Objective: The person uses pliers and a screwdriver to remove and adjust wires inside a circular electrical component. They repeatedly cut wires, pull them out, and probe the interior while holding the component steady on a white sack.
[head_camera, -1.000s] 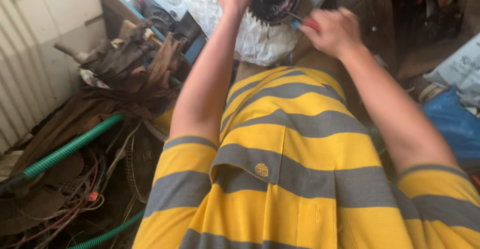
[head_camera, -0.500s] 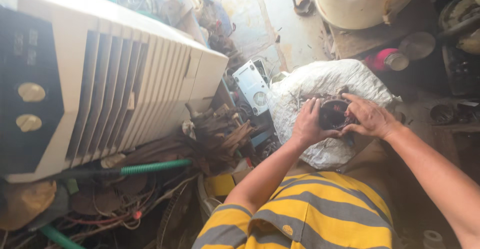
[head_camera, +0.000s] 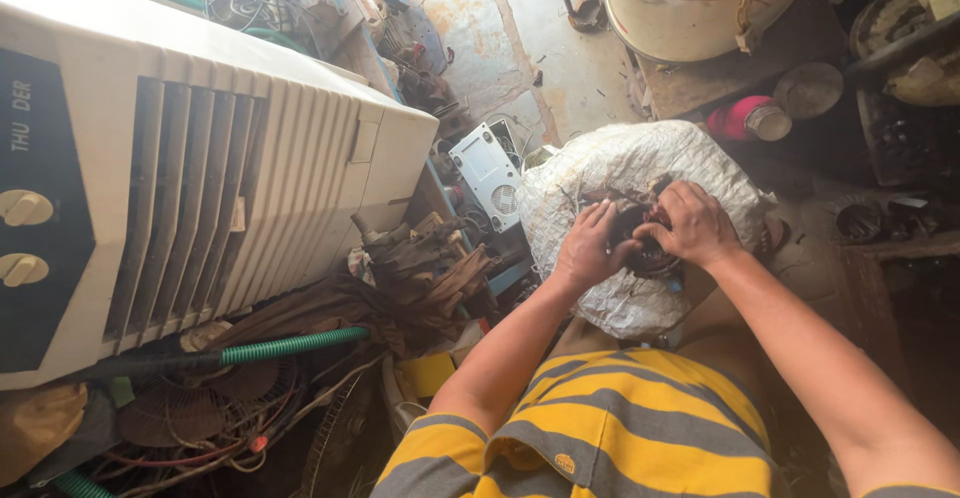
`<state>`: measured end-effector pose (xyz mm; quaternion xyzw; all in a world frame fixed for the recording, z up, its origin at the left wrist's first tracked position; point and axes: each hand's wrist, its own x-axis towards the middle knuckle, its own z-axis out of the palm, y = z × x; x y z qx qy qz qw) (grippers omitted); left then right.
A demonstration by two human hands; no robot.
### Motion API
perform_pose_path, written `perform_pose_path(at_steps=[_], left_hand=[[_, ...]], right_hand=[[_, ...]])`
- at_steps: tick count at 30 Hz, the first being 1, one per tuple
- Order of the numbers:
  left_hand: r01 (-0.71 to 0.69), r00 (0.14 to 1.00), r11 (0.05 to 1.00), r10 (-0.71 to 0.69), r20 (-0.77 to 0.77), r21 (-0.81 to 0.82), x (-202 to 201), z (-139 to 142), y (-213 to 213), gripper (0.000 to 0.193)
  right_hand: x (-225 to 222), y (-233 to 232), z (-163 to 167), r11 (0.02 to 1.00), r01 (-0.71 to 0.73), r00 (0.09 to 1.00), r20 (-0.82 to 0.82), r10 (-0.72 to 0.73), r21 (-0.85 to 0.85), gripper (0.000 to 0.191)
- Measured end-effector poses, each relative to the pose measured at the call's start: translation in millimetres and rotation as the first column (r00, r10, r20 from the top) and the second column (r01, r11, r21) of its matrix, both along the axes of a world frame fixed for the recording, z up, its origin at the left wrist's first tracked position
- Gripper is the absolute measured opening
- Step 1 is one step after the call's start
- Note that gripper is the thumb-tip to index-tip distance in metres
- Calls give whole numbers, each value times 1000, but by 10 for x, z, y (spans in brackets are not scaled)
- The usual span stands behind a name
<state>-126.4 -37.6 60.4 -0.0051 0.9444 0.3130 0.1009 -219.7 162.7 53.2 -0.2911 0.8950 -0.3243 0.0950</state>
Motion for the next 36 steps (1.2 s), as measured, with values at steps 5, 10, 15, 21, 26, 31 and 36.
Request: perform_pose_path(at_steps=[5, 10, 15, 21, 26, 31, 36], left_hand=[[-41, 999, 998, 41, -4, 48, 15, 97, 94, 90], [-91, 984, 995, 84, 155, 39, -27, 91, 149, 103], [-18, 996, 1000, 19, 84, -8, -4, -78, 114, 92], [-44, 996, 997, 48, 75, -59, -72, -217, 111, 75], [-31, 989, 993, 47, 139, -113, -62, -168, 202, 78], [-94, 992, 996, 95, 79, -11, 12, 118, 148, 101], [-248, 911, 969, 238, 336, -13, -110, 410, 154, 102]], right_hand=[[60, 63, 77, 998, -29, 999, -32, 27, -59, 53], [75, 109, 110, 998, -67, 998, 5, 67, 8, 64], [113, 17, 126, 1000, -24, 1000, 20, 24, -17, 58], [234, -155, 98, 989, 106, 991, -95, -97, 99, 50], [311, -159, 149, 988, 116, 993, -20, -114, 106, 49], [557, 94, 310, 984, 176, 971, -157, -178, -27, 55], [1205, 519, 467, 862, 474, 867, 269, -420, -183, 56]])
